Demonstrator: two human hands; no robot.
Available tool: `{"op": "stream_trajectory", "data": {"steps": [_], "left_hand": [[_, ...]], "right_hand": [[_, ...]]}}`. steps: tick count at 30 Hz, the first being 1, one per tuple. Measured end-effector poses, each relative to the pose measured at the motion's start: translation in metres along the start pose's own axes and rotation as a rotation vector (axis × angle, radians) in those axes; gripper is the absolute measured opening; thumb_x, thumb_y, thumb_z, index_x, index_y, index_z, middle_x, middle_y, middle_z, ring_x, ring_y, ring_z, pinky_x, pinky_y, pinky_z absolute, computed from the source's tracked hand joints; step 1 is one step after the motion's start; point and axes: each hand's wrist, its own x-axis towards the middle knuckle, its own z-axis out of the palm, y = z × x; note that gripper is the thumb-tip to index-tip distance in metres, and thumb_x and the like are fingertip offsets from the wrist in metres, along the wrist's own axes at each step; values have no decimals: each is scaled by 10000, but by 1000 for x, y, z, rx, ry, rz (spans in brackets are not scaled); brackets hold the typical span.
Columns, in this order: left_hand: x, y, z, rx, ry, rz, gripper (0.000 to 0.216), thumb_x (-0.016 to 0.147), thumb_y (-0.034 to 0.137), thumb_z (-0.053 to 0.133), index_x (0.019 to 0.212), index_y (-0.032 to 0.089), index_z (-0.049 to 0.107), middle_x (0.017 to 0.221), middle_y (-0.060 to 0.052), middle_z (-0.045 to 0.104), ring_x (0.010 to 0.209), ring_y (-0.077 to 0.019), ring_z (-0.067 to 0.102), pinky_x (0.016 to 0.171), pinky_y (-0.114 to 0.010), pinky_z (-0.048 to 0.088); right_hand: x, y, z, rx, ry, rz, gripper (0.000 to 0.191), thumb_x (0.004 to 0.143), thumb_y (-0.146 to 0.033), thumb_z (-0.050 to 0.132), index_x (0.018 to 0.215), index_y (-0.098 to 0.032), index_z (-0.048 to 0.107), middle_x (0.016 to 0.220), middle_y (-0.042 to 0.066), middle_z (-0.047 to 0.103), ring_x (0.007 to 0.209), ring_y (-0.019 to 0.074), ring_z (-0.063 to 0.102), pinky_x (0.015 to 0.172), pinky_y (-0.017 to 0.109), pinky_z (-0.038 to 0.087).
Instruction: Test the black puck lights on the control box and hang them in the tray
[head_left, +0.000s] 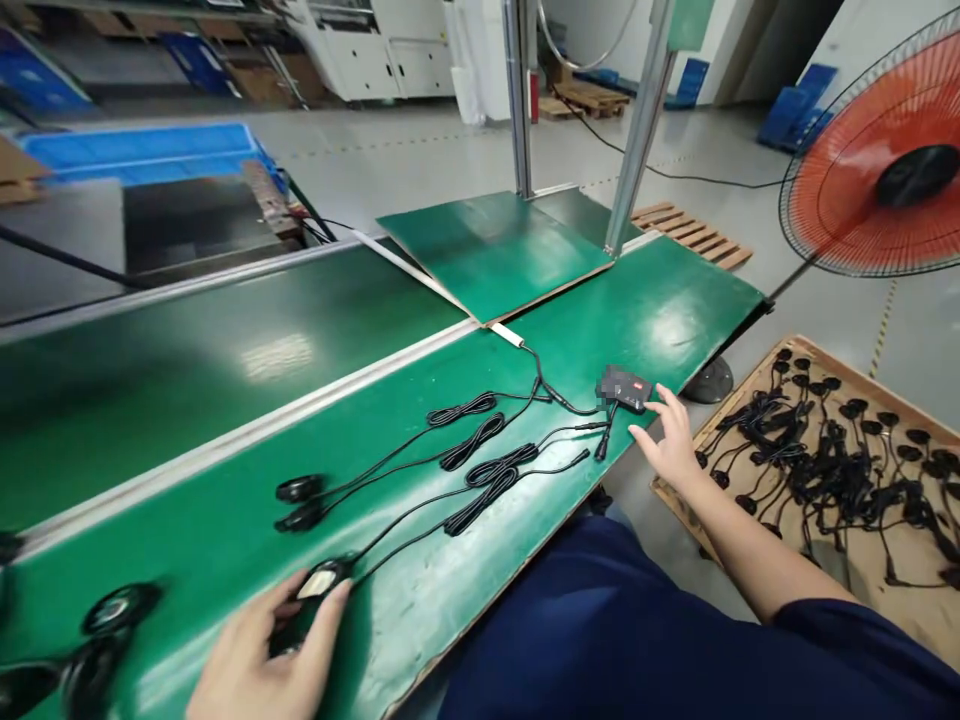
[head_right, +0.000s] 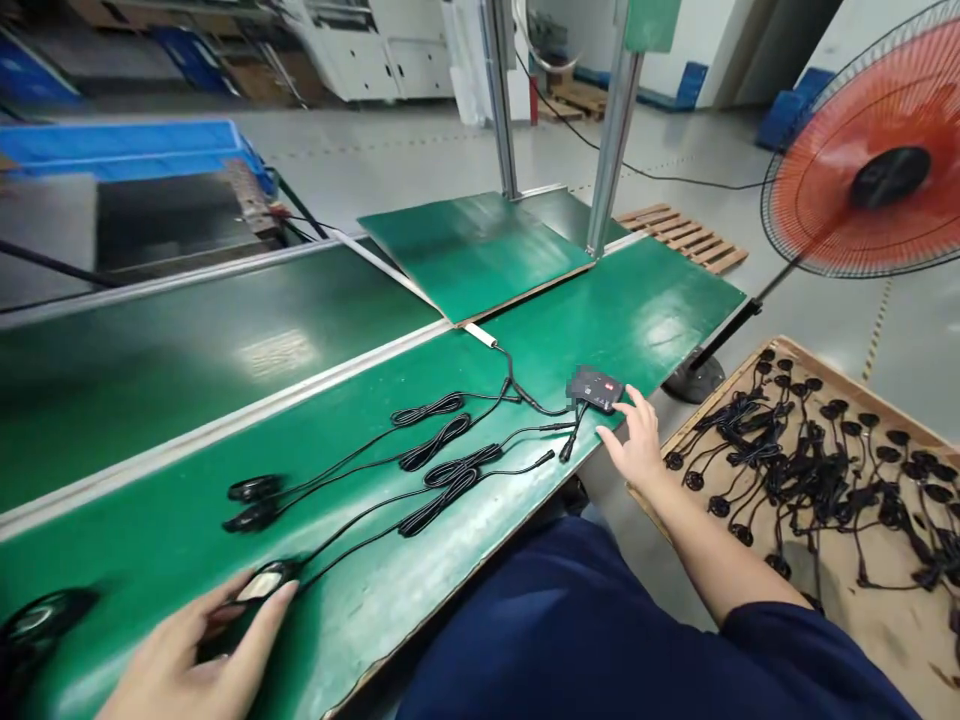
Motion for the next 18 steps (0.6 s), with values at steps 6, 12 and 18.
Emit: {"op": "stream_trajectory", "data": {"steps": [6, 12, 18], "left_hand": [[8, 7, 5, -101, 123, 15, 516, 820, 679, 592, 1078, 246, 699, 940, -42, 691, 799, -248, 650, 790, -387, 541], [2, 4, 9, -186, 82, 36, 376, 858, 529, 667, 1055, 209, 682, 970, -56, 716, 792, -220, 646, 801, -380, 552], [2, 3, 13, -248, 85, 20, 325, 901, 443, 677, 1104, 190, 667, 993, -58, 690, 864, -198, 628, 845, -359, 541]], "right_hand": [[-5, -3, 5, -93, -75, 9, 442, 971, -504, 584, 1298, -207, 579, 1566, 197, 416, 1389, 367, 456, 1091, 580, 406], [0, 7, 5, -109, -39, -61, 458, 932, -544, 607, 1247, -210, 604, 1508, 185, 501, 1362, 351, 500, 1119, 542, 386], [5, 23, 13, -148, -42, -63, 457, 898, -562, 638, 1229, -248, 615, 1486, 191, 525, 1314, 407, 557, 1054, 523, 431]]}}
